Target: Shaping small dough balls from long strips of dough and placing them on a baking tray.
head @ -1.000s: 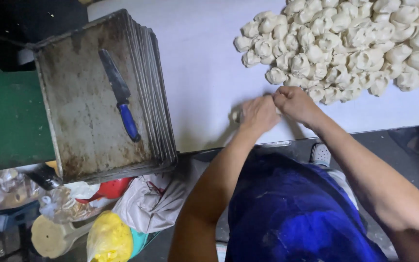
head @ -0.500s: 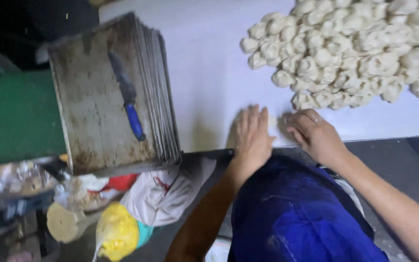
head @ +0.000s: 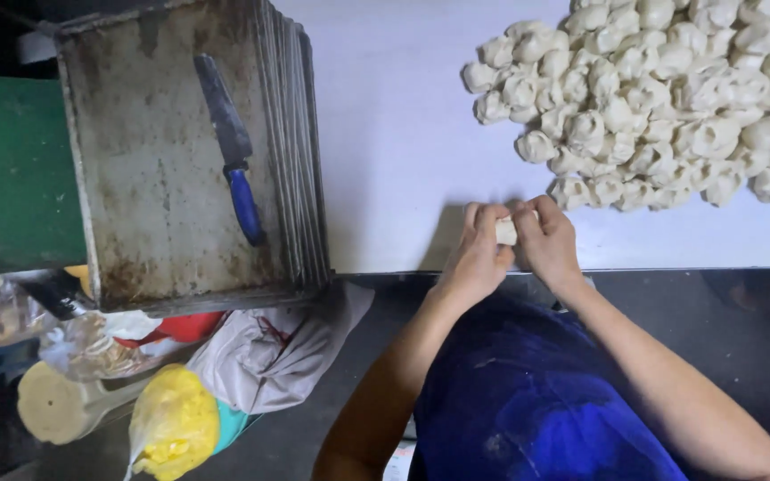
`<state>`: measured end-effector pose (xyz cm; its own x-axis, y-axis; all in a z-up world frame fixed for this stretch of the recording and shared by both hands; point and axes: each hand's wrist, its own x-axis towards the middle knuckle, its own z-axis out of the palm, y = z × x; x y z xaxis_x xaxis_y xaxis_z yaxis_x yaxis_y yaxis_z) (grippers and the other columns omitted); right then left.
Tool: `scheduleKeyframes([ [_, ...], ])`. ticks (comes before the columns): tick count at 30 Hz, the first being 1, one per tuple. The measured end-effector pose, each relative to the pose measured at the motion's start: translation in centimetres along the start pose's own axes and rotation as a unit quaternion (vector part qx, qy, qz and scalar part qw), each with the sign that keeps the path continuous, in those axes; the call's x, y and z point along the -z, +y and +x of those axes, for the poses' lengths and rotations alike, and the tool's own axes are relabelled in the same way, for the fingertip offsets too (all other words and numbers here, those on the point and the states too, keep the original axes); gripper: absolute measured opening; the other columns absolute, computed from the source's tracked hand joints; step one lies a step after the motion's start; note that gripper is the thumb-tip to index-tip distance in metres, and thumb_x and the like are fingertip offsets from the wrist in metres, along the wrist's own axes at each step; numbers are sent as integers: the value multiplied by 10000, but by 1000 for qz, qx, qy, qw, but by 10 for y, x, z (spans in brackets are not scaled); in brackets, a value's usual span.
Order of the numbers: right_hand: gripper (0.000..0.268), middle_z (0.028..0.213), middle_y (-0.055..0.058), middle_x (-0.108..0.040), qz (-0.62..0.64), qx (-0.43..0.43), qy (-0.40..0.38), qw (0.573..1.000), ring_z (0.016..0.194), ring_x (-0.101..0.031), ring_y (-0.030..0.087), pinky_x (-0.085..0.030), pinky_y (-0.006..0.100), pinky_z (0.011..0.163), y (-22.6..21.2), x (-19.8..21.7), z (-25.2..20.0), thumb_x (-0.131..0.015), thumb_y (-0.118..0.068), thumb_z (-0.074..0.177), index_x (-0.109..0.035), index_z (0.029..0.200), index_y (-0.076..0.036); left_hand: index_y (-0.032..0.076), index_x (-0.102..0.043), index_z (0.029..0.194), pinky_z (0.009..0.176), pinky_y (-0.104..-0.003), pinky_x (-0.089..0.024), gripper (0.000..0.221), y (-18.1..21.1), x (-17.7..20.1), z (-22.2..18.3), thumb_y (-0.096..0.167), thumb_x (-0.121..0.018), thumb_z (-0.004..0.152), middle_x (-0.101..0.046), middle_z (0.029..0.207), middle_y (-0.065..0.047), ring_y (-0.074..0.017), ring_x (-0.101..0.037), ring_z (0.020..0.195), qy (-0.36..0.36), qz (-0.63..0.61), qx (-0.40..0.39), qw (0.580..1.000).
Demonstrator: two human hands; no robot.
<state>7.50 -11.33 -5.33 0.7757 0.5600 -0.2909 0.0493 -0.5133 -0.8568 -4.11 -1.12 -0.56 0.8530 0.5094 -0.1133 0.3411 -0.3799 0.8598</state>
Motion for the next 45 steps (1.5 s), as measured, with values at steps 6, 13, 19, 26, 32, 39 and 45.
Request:
scheduleKeyframes([
  [6, 326, 829, 260, -690, -132, 38, -12, 990, 938, -687, 485, -531, 575, 766, -30, 12, 8, -518, -372, 1079, -658, 1034, -82, 114, -430, 1397, 962, -629, -517, 595, 1, -38, 28, 122, -642, 842, -504, 1309, -141, -468, -567, 1215, -49, 135, 133, 981],
  [13, 359, 747, 272, -677, -142, 98, -243, 955, 826, -682, 466, -526, 558, 758, -80, 51, 29, -458, -302, 1004, -697, 920, -48, 129, -745, 1011, 862, -584, -572, 331, -12, -11, 80, 357, -618, 807, -755, 1034, -125, -396, -736, 1066, -111, 286, 128, 943],
  [19, 245, 893, 131, -674, -107, 404, -370, 830, 825, -688, 360, -551, 474, 755, -132, 69, -94, -678, -334, 959, -710, 951, -92, 76, -694, 1186, 971, -546, -509, 464, 72, 94, 68, 425, -469, 982, -698, 1206, -201, -432, -650, 1178, -64, 249, 266, 929],
  [26, 532, 1272, 288, -641, -71, 47, -142, 986, 1232, -586, 492, -456, 598, 1028, -94, 48, -47, -425, -410, 1093, -506, 1528, -114, 17, -327, 1499, 1004, -640, -493, 697, 56, 41, -4, -47, -598, 860, -530, 1298, -356, -592, -567, 1204, -95, -5, 37, 995],
  [32, 381, 1026, 244, -680, 0, -3, -68, 998, 958, -691, 387, -533, 523, 853, -102, 29, -47, -409, -323, 1135, -655, 1338, -114, 83, -586, 1145, 657, -380, -651, 346, 2, 1, -13, 73, -743, 837, -543, 1001, -127, -422, -680, 929, 119, -33, -23, 992],
  [39, 227, 666, 65, -539, 50, 6, -17, 999, 726, -567, 190, -444, 341, 647, -23, 8, -13, -586, -244, 1066, -677, 922, -94, 91, -535, 1247, 803, -416, -645, 471, 36, 13, -16, 88, -682, 799, -555, 1114, -162, -418, -654, 1063, 66, -58, 46, 995],
  [45, 252, 795, 325, -624, -11, 95, -30, 995, 846, -663, 465, -498, 542, 709, -45, 9, -27, -478, -171, 1103, -648, 1051, 7, 52, -326, 1477, 939, -672, -543, 718, 44, -8, -14, -23, -630, 831, -457, 1352, -236, -568, -581, 1168, -25, 70, 95, 993],
])
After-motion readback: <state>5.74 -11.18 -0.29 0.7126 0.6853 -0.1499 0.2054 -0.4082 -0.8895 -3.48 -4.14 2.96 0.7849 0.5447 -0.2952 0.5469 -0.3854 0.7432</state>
